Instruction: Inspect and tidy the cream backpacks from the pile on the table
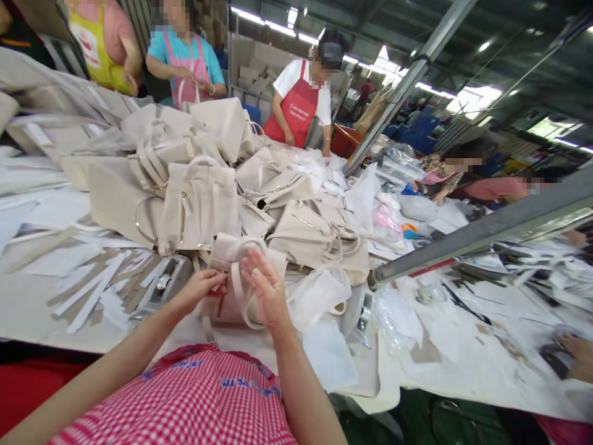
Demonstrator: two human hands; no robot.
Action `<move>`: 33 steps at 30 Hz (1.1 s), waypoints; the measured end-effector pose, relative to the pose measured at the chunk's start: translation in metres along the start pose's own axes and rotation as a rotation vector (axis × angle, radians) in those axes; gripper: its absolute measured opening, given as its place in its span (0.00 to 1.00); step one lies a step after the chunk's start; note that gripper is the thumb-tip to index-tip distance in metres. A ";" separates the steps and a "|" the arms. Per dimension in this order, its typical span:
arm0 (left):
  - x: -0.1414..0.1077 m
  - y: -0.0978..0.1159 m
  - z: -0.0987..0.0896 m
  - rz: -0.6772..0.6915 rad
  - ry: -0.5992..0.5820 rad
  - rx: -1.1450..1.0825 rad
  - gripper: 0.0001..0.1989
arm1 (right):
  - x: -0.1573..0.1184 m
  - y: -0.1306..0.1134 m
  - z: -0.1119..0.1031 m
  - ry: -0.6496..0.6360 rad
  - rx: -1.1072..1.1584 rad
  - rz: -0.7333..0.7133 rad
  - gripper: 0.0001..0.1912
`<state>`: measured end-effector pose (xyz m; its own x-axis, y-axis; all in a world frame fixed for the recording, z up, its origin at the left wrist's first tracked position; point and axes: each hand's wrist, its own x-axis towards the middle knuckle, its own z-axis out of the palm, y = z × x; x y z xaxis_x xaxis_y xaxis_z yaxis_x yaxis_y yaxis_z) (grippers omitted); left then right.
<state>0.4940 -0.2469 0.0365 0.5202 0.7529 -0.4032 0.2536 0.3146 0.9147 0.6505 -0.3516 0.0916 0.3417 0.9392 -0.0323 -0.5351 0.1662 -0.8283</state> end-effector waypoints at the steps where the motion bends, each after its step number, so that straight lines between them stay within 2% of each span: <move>1: 0.000 0.001 -0.001 -0.045 -0.011 -0.077 0.22 | -0.008 -0.004 -0.009 -0.034 -0.034 0.034 0.24; 4: 0.000 0.003 -0.002 -0.119 -0.006 -0.224 0.22 | -0.040 -0.013 -0.042 -0.093 -0.187 0.173 0.18; 7: -0.002 0.003 -0.001 -0.148 0.010 -0.312 0.20 | -0.078 -0.015 -0.087 0.006 -0.270 0.315 0.16; 11: -0.006 0.004 -0.001 -0.171 0.016 -0.338 0.19 | -0.122 -0.008 -0.151 0.407 -0.265 0.397 0.21; 14: -0.008 0.005 0.000 -0.186 0.038 -0.319 0.21 | -0.144 -0.003 -0.190 0.699 -0.252 0.406 0.25; 16: -0.008 0.006 0.002 -0.188 0.060 -0.308 0.21 | -0.153 0.000 -0.209 0.817 -0.243 0.392 0.26; 18: -0.005 0.006 0.004 -0.178 0.083 -0.299 0.21 | -0.154 0.000 -0.223 0.875 -0.248 0.389 0.27; 23: 0.003 0.009 0.010 -0.153 0.147 -0.292 0.22 | -0.134 -0.006 -0.246 0.878 -0.309 0.421 0.33; 26: 0.007 0.012 0.013 -0.146 0.187 -0.284 0.20 | -0.127 -0.004 -0.251 0.812 -0.420 0.432 0.34; 31: 0.012 0.012 0.014 -0.177 0.265 -0.283 0.09 | -0.146 0.004 -0.259 0.619 -0.489 0.568 0.33; 33: 0.015 0.012 0.014 -0.210 0.293 -0.282 0.05 | -0.158 -0.005 -0.271 0.615 -0.436 0.569 0.33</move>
<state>0.5160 -0.2396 0.0411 0.2187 0.7749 -0.5930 0.0762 0.5923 0.8021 0.8086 -0.5822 -0.0512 0.5322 0.5010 -0.6825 -0.4532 -0.5123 -0.7295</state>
